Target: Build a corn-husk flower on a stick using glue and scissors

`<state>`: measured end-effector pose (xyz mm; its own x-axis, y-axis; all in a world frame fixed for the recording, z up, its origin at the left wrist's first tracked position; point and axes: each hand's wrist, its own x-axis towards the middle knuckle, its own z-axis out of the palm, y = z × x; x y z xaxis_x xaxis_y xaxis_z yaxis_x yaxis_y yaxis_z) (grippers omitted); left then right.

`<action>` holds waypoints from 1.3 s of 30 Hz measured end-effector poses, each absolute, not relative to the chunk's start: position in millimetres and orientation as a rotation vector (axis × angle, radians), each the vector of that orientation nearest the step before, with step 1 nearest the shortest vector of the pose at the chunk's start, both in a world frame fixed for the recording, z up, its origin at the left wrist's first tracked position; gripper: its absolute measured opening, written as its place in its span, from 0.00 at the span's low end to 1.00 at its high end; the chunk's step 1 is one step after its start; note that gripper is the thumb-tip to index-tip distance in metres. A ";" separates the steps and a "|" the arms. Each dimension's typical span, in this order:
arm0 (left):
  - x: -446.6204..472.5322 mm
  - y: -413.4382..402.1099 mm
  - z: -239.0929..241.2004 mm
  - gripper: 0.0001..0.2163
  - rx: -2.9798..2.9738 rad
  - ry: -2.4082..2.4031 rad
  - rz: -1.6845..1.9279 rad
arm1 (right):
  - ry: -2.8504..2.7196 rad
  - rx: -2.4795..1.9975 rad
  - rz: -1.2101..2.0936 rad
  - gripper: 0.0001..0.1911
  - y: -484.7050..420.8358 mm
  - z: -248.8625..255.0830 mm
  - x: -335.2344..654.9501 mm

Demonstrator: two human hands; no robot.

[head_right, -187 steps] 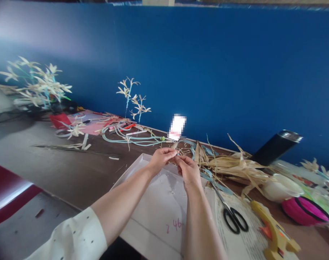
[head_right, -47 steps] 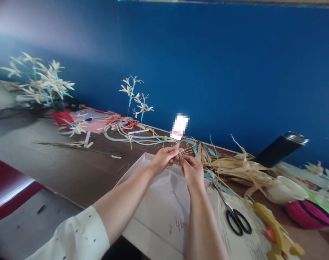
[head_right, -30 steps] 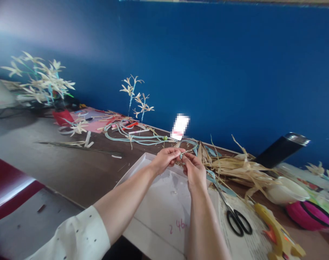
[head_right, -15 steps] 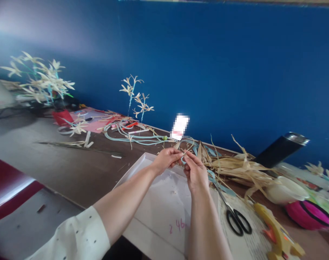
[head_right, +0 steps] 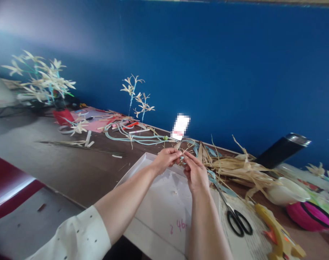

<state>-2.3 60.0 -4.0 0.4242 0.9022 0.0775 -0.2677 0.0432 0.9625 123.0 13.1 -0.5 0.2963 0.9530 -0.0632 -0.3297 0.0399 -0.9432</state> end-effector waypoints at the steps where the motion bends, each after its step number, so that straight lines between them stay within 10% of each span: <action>1: -2.4 59.7 -3.7 0.11 1.194 0.688 1.009 | -0.732 -1.100 1.129 0.23 13.0 -0.4 122.8; 20: -12.2 65.6 2.6 0.06 0.737 0.514 0.551 | -0.659 -0.922 1.239 0.17 14.4 -1.6 126.4; 39: -5.4 56.5 0.9 0.15 1.412 0.866 0.954 | -0.688 -1.109 1.040 0.20 15.2 -2.3 122.6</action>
<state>-5.4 56.5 0.9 0.3941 0.9167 0.0652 -0.0240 -0.0607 0.9979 122.6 15.2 -2.3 0.3872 0.9209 -0.0444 -0.3197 0.0889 -0.9433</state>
